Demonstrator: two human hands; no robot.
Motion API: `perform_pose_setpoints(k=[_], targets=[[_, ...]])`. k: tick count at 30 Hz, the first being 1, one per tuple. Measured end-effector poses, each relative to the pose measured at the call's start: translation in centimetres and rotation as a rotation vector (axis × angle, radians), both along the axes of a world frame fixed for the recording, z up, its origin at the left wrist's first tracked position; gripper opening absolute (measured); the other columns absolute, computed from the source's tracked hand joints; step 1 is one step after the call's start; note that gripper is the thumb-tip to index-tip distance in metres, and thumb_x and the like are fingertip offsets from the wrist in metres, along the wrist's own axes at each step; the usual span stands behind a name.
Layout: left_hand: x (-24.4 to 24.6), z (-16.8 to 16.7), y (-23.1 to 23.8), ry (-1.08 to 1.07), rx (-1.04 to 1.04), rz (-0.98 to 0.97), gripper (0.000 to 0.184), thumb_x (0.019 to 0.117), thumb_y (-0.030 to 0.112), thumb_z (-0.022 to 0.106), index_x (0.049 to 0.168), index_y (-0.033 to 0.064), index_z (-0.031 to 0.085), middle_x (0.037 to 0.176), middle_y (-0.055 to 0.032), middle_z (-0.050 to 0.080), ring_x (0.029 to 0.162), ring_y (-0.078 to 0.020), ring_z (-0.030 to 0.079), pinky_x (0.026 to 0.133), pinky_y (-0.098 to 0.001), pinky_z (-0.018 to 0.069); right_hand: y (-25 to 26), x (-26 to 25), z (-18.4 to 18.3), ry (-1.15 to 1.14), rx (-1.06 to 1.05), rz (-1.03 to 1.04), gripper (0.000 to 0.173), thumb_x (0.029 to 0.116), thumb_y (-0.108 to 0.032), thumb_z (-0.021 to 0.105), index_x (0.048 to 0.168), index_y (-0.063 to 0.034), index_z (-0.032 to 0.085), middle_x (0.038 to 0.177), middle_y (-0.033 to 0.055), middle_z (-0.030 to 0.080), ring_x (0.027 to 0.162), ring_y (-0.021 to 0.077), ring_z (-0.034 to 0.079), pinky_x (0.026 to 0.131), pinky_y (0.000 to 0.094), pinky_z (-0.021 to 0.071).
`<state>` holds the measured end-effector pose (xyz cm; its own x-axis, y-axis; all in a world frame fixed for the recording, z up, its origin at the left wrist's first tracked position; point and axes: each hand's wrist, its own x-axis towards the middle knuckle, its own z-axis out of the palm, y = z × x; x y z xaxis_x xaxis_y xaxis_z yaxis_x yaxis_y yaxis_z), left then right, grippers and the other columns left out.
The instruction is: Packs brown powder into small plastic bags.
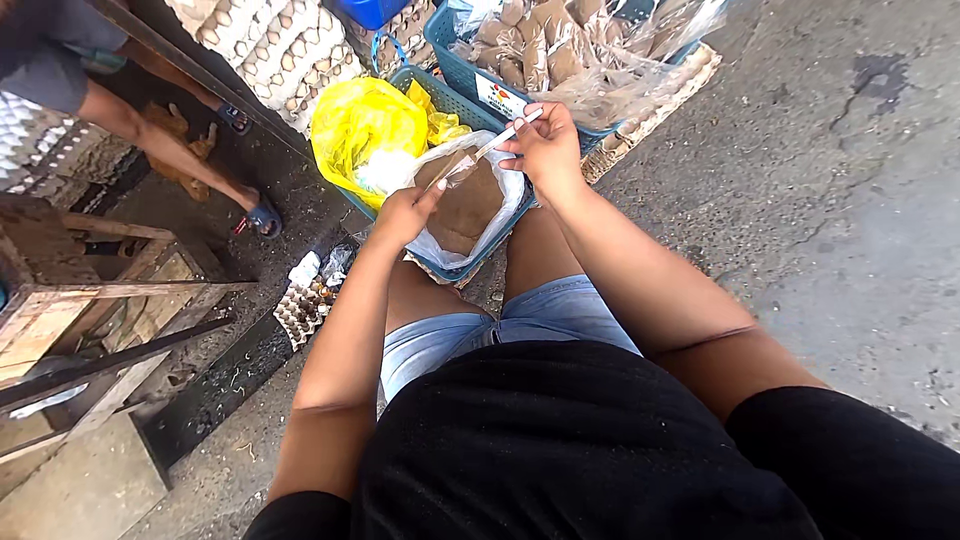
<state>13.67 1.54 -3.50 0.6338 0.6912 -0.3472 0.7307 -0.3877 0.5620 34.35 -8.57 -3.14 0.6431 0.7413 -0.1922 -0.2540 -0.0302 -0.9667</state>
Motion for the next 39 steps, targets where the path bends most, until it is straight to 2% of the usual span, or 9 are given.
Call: perform_pose_setpoints(k=[4, 7, 11, 17, 22, 26, 30, 34, 39], targets=[[-0.5, 0.0, -0.3, -0.072, -0.012, 0.005, 0.051, 0.1036, 0.047, 0.057, 0.11, -0.0026, 0.066, 0.093, -0.0191, 0.065, 0.088, -0.0324, 0.063, 0.084, -0.0564, 0.0492, -0.1, -1.0, 0.0, 0.066, 0.007, 0.055, 0.03, 0.1072, -0.008, 0.05, 0.135, -0.0014, 0.043, 0.108, 0.0134, 0.06, 0.083, 0.0203, 0.072, 0.071, 0.0364, 0.0641], [-0.2, -0.7, -1.3, -0.133, 0.094, 0.054, 0.053, 0.0899, 0.035, 0.08, 0.122, -0.0037, 0.062, 0.108, -0.0223, 0.067, 0.102, -0.035, 0.066, 0.095, -0.055, 0.0518, -0.2, -1.9, 0.4, -0.02, 0.048, 0.135, 0.028, 0.1062, -0.007, 0.052, 0.133, -0.0008, 0.046, 0.107, 0.0124, 0.061, 0.084, 0.0183, 0.072, 0.071, 0.0345, 0.0638], [0.7, -3.1, -3.0, -0.265, 0.18, 0.21, 0.041, 0.0954, 0.019, 0.072, 0.125, -0.0074, 0.06, 0.121, -0.0265, 0.065, 0.118, -0.0373, 0.063, 0.107, -0.0531, 0.0471, -0.8, -3.5, 1.5, -0.498, 0.195, 0.299, 0.024, 0.1044, -0.007, 0.054, 0.127, 0.0016, 0.055, 0.109, 0.0126, 0.066, 0.085, 0.0147, 0.07, 0.071, 0.031, 0.0615], [0.7, -6.5, -3.9, -0.54, 0.174, 0.394, 0.028, 0.0983, 0.016, 0.067, 0.116, -0.0046, 0.061, 0.096, -0.0183, 0.068, 0.086, -0.0229, 0.068, 0.084, -0.0411, 0.0555, -1.8, -3.8, 3.2, -0.975, 0.47, 0.266, 0.023, 0.1042, -0.006, 0.052, 0.122, 0.0052, 0.062, 0.112, 0.0171, 0.069, 0.091, 0.0188, 0.07, 0.076, 0.0317, 0.0606], [0.4, -7.0, -4.1, -0.518, 0.235, 0.414, 0.022, 0.1002, 0.017, 0.063, 0.111, -0.0017, 0.059, 0.076, -0.0083, 0.057, 0.061, -0.0139, 0.052, 0.064, -0.0323, 0.0481, -0.6, -0.9, 2.3, -0.932, 0.424, 0.019, 0.026, 0.1042, -0.005, 0.051, 0.126, 0.0091, 0.053, 0.11, 0.0163, 0.066, 0.086, 0.0158, 0.069, 0.071, 0.0302, 0.0603], [0.4, -7.2, -4.6, -0.475, 0.25, 0.337, 0.027, 0.1022, 0.023, 0.062, 0.11, -0.0026, 0.061, 0.09, -0.0155, 0.064, 0.077, -0.0231, 0.062, 0.076, -0.0423, 0.0526, 0.2, -0.1, -2.4, -0.969, -0.039, 0.191, 0.033, 0.1059, -0.012, 0.049, 0.135, 0.0026, 0.054, 0.122, 0.0219, 0.065, 0.103, 0.0321, 0.069, 0.091, 0.0473, 0.0569], [0.2, -6.9, -4.6, -0.473, 0.234, 0.342, 0.032, 0.1042, 0.025, 0.06, 0.111, -0.0055, 0.062, 0.098, -0.0201, 0.067, 0.09, -0.0278, 0.066, 0.086, -0.046, 0.0534, 0.4, -1.8, -6.5, -0.899, -0.225, 0.409, 0.032, 0.1068, -0.013, 0.049, 0.135, 0.0004, 0.055, 0.12, 0.0257, 0.066, 0.106, 0.0426, 0.068, 0.093, 0.0582, 0.0537], [0.2, -7.5, -4.7, -0.565, 0.29, 0.349, 0.029, 0.1031, 0.024, 0.062, 0.108, -0.0054, 0.063, 0.095, -0.0175, 0.066, 0.085, -0.0219, 0.065, 0.082, -0.0386, 0.0539, 1.1, -2.7, -6.1, -0.701, -0.262, 0.442, 0.03, 0.1083, -0.013, 0.047, 0.135, -0.0004, 0.051, 0.104, 0.0199, 0.067, 0.087, 0.0333, 0.071, 0.08, 0.0514, 0.0596], [0.3, -7.7, -4.6, -0.595, 0.301, 0.361, 0.027, 0.1025, 0.024, 0.063, 0.104, -0.0025, 0.062, 0.088, -0.0125, 0.062, 0.073, -0.0151, 0.059, 0.072, -0.0312, 0.0512, 0.8, -4.3, -5.9, -0.424, -0.366, 0.551, 0.033, 0.1096, -0.015, 0.047, 0.139, -0.0019, 0.045, 0.11, 0.0204, 0.066, 0.088, 0.0319, 0.074, 0.077, 0.0493, 0.0635]])
